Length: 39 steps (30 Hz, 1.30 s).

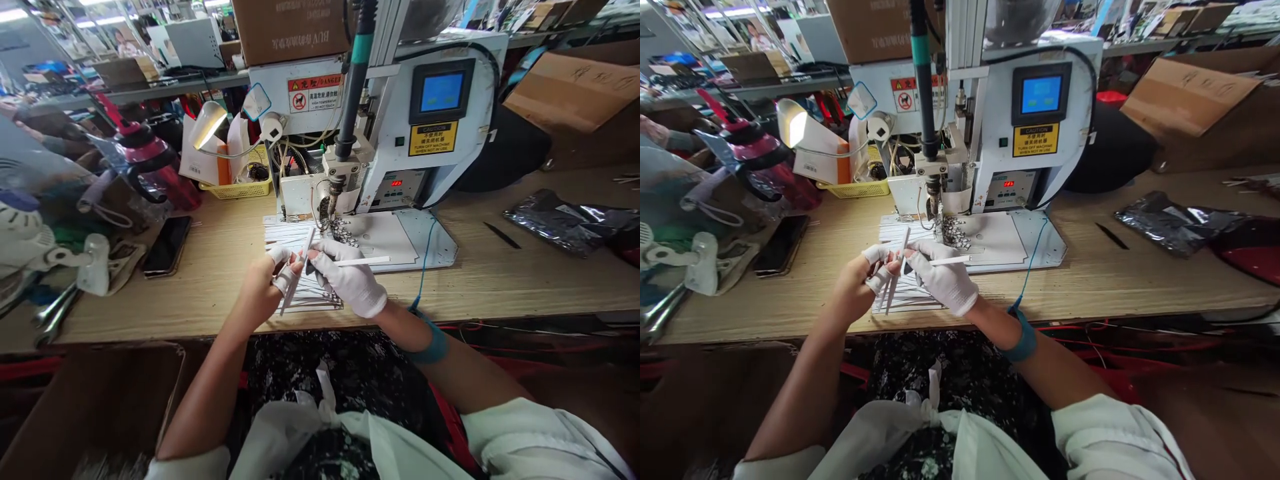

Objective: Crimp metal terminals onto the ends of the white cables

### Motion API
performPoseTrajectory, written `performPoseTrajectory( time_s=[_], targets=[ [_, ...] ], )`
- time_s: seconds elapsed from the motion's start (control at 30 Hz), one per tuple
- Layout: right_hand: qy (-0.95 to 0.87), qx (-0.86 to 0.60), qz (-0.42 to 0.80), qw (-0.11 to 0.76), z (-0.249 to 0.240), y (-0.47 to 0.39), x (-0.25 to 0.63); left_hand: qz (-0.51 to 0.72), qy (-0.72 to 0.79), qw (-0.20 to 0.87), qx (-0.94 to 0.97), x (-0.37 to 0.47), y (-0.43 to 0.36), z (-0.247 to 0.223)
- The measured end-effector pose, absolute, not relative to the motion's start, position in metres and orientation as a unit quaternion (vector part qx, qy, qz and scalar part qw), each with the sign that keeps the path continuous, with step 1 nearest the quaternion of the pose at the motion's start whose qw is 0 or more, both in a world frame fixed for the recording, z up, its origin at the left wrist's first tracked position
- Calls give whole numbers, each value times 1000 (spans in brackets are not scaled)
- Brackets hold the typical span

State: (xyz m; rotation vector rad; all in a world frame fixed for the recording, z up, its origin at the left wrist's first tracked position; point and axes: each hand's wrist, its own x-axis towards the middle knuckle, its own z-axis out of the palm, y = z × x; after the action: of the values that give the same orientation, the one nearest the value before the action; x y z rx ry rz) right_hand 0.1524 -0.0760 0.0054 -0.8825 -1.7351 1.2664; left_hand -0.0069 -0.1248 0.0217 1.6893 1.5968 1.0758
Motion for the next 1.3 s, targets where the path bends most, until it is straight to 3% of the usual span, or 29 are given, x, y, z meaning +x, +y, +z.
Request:
performPoseTrajectory(
  time_s=[0.17,0.47,0.77,0.97,1.07,1.23,1.3],
  targets=[
    [-744,-329,431,390,8,-79,157,544,600,277,516,0,-120,27],
    [-831,-289,265,396,1,-82,162,635,503,405,424,22,-116,13],
    [-817,-317,262,405,-4,-80,161,644,495,404,420,30,-118,6],
    [-779,-417,148,444,2,-71,183,648,492,442,377,24,-117,8],
    [-757,-427,179,461,6,-71,191,656,480,473,339,27,-117,8],
    [-805,-326,355,346,7,-80,182,679,461,489,295,39,-117,6],
    [-793,-313,400,336,4,-82,176,679,466,479,304,43,-118,4]
  ],
)
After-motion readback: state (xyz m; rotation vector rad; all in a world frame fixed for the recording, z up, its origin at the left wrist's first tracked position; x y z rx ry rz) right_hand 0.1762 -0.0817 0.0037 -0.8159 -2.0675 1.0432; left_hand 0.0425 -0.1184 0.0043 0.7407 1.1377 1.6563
